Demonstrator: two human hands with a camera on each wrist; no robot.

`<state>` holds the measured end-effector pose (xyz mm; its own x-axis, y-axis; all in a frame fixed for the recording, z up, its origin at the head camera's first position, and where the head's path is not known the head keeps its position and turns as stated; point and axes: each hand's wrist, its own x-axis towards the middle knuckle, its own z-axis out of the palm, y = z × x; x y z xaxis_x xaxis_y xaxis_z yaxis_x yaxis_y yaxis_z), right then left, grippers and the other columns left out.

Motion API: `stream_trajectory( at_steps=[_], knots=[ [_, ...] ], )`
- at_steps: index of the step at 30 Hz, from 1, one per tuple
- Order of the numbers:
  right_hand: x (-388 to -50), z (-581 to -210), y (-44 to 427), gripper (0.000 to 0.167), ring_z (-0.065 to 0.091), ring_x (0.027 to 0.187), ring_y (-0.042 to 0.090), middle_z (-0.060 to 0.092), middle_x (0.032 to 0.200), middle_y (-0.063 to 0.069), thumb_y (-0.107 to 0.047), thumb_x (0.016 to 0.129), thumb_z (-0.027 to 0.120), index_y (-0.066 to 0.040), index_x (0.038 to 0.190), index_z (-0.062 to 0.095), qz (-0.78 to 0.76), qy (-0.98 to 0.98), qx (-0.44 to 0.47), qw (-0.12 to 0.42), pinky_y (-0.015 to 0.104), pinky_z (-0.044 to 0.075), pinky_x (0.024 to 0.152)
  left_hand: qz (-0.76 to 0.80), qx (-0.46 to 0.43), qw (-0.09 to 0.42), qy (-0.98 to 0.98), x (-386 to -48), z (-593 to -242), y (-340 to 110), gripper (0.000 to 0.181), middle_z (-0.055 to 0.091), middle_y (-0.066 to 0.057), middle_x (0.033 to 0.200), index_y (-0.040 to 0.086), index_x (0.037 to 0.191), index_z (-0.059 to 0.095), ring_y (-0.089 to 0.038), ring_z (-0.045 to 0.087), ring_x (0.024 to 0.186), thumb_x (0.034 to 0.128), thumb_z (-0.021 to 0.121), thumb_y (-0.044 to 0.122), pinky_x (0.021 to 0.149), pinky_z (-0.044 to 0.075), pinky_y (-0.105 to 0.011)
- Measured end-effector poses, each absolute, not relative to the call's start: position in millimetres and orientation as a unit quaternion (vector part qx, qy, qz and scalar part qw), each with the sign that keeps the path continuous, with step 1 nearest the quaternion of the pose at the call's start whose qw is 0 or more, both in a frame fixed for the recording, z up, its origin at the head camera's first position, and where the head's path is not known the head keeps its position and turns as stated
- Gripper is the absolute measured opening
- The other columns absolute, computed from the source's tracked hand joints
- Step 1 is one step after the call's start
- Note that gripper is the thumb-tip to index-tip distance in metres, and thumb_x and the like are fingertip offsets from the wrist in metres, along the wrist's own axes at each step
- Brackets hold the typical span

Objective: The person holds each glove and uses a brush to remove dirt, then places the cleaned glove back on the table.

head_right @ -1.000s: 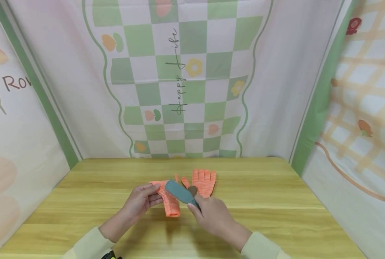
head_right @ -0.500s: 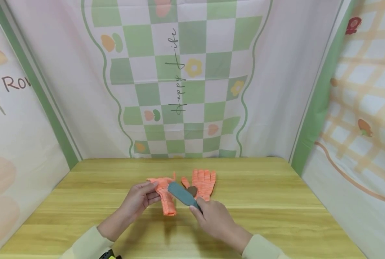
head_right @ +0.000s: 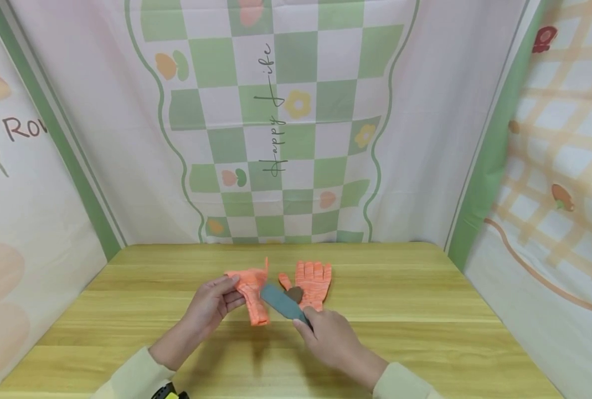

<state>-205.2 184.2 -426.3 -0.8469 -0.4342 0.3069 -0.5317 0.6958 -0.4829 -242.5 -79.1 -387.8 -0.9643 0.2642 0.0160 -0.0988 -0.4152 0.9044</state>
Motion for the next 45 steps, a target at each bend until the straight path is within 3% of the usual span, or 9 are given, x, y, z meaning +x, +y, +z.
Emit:
stream_trajectory(
  at_steps=[5,12,19,28,45],
  knots=[
    [-205,-428,193,0.03,0.031,0.046,0.001,0.037,0.056,-0.011,-0.036,0.102,0.05,-0.018,0.078,0.051,0.217,-0.944,0.235,0.076,0.019,0.03,0.042,0.835,0.092,0.109,0.532,-243,-385,-82,0.019,0.072,-0.007,0.081,0.002,0.09,0.07,-0.015,0.07,0.078,0.0991,0.056,0.01,0.079,0.057,-0.031],
    [-207,-421,197,0.034,0.035,0.047,0.004,0.04,0.057,-0.009,-0.039,0.102,0.049,-0.009,0.093,0.062,0.191,-0.956,0.204,0.091,0.022,0.033,0.043,0.838,0.078,0.104,0.531,-244,-384,-86,0.018,0.072,-0.008,0.082,-0.002,0.098,0.07,-0.016,0.071,0.078,0.0991,0.055,0.009,0.078,0.057,-0.031],
    [-208,-418,199,0.033,0.031,0.045,0.002,0.038,0.055,-0.009,-0.04,0.103,0.048,-0.015,0.081,0.054,0.197,-0.954,0.206,0.092,0.02,0.03,0.041,0.835,0.084,0.106,0.533,-244,-386,-87,0.017,0.072,-0.009,0.081,-0.001,0.094,0.07,-0.016,0.071,0.078,0.0986,0.056,0.008,0.078,0.057,-0.031],
    [-207,-411,202,0.033,0.031,0.045,0.001,0.039,0.055,-0.01,-0.042,0.103,0.046,-0.018,0.081,0.054,0.22,-0.951,0.2,0.084,0.019,0.029,0.041,0.823,0.069,0.123,0.55,-244,-389,-90,0.021,0.071,-0.006,0.078,0.006,0.085,0.069,-0.013,0.07,0.074,0.099,0.054,0.008,0.076,0.058,-0.029],
    [-203,-406,215,0.034,0.03,0.045,0.002,0.037,0.054,-0.01,-0.038,0.102,0.05,-0.019,0.074,0.047,0.219,-0.952,0.189,0.102,0.019,0.03,0.042,0.804,0.067,0.132,0.575,-249,-394,-94,0.018,0.071,-0.007,0.077,-0.005,0.1,0.068,-0.013,0.07,0.073,0.0978,0.057,0.009,0.074,0.058,-0.029]
  ],
)
